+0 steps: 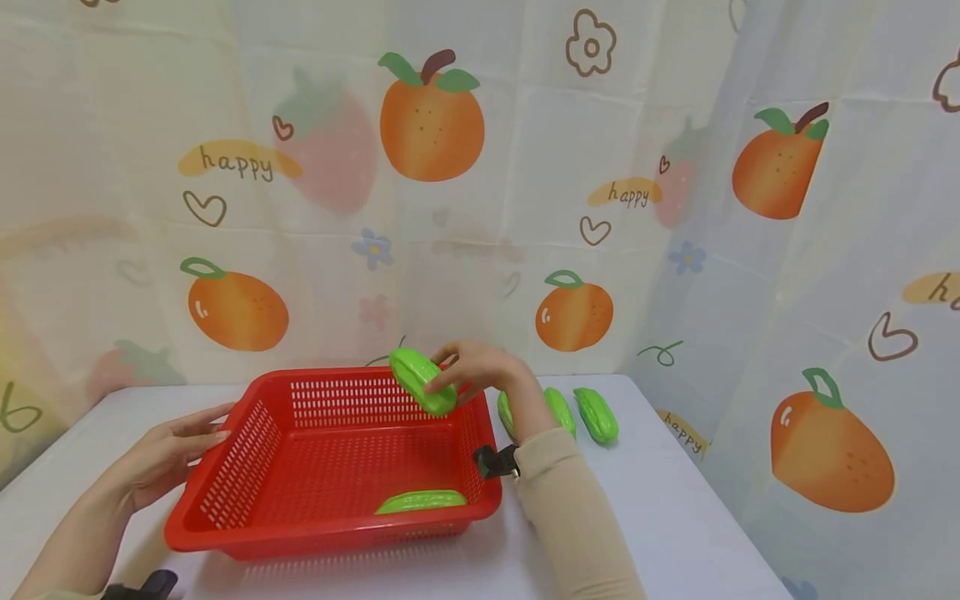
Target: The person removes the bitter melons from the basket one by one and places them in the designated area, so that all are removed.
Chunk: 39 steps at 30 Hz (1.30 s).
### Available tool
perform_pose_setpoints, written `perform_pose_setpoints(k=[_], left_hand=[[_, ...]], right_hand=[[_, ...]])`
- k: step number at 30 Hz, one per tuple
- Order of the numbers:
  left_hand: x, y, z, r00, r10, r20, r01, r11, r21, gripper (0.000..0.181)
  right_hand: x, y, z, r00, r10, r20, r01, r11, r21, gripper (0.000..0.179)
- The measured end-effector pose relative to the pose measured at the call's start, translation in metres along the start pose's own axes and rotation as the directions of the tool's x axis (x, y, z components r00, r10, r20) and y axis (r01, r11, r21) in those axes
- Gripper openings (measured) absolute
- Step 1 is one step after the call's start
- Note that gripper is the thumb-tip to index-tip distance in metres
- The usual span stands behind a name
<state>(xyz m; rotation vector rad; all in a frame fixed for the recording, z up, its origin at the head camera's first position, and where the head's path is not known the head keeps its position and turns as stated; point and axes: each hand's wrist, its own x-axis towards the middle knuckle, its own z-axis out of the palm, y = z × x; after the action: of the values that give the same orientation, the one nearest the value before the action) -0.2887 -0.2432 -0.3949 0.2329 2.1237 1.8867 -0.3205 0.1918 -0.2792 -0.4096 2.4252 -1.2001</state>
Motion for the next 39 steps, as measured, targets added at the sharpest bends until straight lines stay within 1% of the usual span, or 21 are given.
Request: perform_pose_setpoints(k=[7, 10, 18, 21, 25, 29, 34, 39], left_hand=[[0.001, -0.001, 0.000, 1.000, 0.010, -0.009, -0.010, 1.000, 0.008, 0.059], [0.000, -0.001, 0.000, 1.000, 0.005, -0.008, -0.005, 1.000, 0.006, 0.060], [-0.001, -0.001, 0.000, 1.000, 0.010, -0.008, -0.010, 1.000, 0.007, 0.060], [-0.001, 0.000, 0.001, 1.000, 0.008, -0.014, -0.008, 1.000, 0.009, 0.060], [-0.001, 0.001, 0.001, 1.000, -0.001, -0.021, 0.001, 1.000, 0.017, 0.065], [-0.001, 0.002, 0.001, 1.000, -0.006, -0.019, 0.006, 1.000, 0.023, 0.067], [0.000, 0.001, 0.000, 1.000, -0.006, -0.018, 0.007, 1.000, 0.017, 0.066], [0.000, 0.000, -0.001, 1.000, -0.004, -0.014, 0.004, 1.000, 0.012, 0.063]], right_hand=[[-0.007, -0.001, -0.007, 1.000, -0.001, -0.011, 0.001, 1.000, -0.011, 0.062], [-0.010, -0.001, -0.008, 1.000, -0.002, -0.012, 0.002, 1.000, -0.012, 0.061], [-0.019, 0.002, -0.012, 1.000, -0.001, -0.011, 0.000, 0.999, -0.038, 0.065], [-0.023, 0.003, -0.014, 1.000, -0.002, -0.014, 0.001, 1.000, -0.030, 0.063], [-0.030, 0.005, -0.018, 1.000, -0.004, -0.024, 0.003, 1.000, -0.020, 0.059], [-0.035, 0.009, -0.022, 0.999, 0.004, -0.035, -0.005, 1.000, -0.024, 0.058], [-0.039, 0.017, -0.025, 0.999, 0.018, -0.047, -0.020, 0.999, -0.031, 0.060], [-0.043, 0.027, -0.028, 0.998, 0.025, -0.055, -0.026, 1.000, -0.014, 0.061]])
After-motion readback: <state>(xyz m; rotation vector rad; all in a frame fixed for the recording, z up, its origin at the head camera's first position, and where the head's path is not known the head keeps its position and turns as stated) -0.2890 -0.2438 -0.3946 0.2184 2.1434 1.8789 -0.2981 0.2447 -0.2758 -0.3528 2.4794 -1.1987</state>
